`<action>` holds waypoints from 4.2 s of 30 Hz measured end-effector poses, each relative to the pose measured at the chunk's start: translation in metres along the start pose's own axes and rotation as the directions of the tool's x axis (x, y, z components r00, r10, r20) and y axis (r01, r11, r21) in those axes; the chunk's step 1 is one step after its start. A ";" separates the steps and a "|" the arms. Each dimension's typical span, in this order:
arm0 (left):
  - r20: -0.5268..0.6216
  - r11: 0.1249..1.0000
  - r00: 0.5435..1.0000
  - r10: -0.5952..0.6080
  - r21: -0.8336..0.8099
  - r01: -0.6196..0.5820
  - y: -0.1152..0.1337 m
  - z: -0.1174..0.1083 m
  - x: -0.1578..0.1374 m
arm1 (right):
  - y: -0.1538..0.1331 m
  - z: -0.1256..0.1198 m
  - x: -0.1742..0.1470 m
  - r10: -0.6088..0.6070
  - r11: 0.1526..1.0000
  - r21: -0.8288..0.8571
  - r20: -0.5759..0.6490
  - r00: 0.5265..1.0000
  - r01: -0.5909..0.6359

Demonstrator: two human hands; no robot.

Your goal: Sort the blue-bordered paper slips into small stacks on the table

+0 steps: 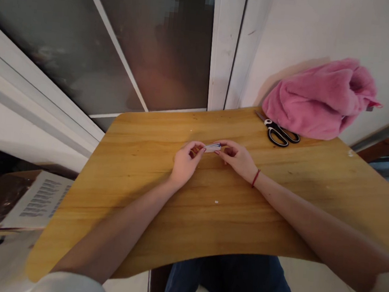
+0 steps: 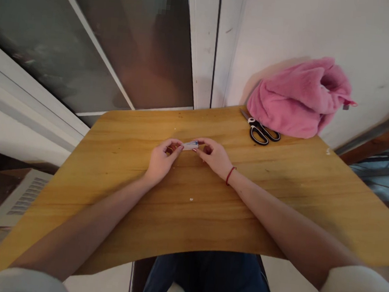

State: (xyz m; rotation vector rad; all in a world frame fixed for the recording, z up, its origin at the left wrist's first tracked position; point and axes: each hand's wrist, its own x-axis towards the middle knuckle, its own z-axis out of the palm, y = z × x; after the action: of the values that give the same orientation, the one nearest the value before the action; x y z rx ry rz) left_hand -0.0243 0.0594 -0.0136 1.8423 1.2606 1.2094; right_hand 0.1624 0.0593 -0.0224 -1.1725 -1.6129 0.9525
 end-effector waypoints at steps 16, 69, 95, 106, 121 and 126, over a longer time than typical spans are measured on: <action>0.114 0.985 0.979 0.171 -0.013 -0.170 -0.005 0.003 -0.001 | -0.001 -0.002 0.003 0.019 0.965 0.262 0.021 1.000 -0.023; 0.257 0.669 0.928 -0.270 -0.643 0.373 -0.016 0.001 0.010 | -0.002 -0.001 0.004 0.109 0.925 0.361 0.039 0.993 -0.116; 0.349 0.801 0.914 -0.206 -0.477 0.363 -0.011 0.005 0.004 | -0.006 0.001 -0.001 -0.005 0.995 0.101 0.017 1.000 0.003; 0.439 0.675 0.868 -0.233 -0.569 0.469 -0.004 0.005 0.000 | -0.002 0.000 -0.003 -0.120 0.989 -0.079 0.025 0.992 0.122; 0.432 0.510 0.825 -0.364 -0.648 0.565 0.000 0.003 0.003 | -0.003 -0.004 0.001 0.033 0.988 0.151 -0.204 0.978 -0.002; 0.379 0.459 0.828 -0.412 -0.699 0.549 -0.004 0.002 0.007 | -0.001 -0.006 0.003 0.061 0.993 0.110 -0.234 0.970 -0.036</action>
State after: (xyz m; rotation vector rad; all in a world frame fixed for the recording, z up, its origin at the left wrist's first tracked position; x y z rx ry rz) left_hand -0.0234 0.0673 -0.0155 0.7981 0.8334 1.0080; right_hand 0.1668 0.0626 -0.0188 -1.2088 -1.3343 0.8813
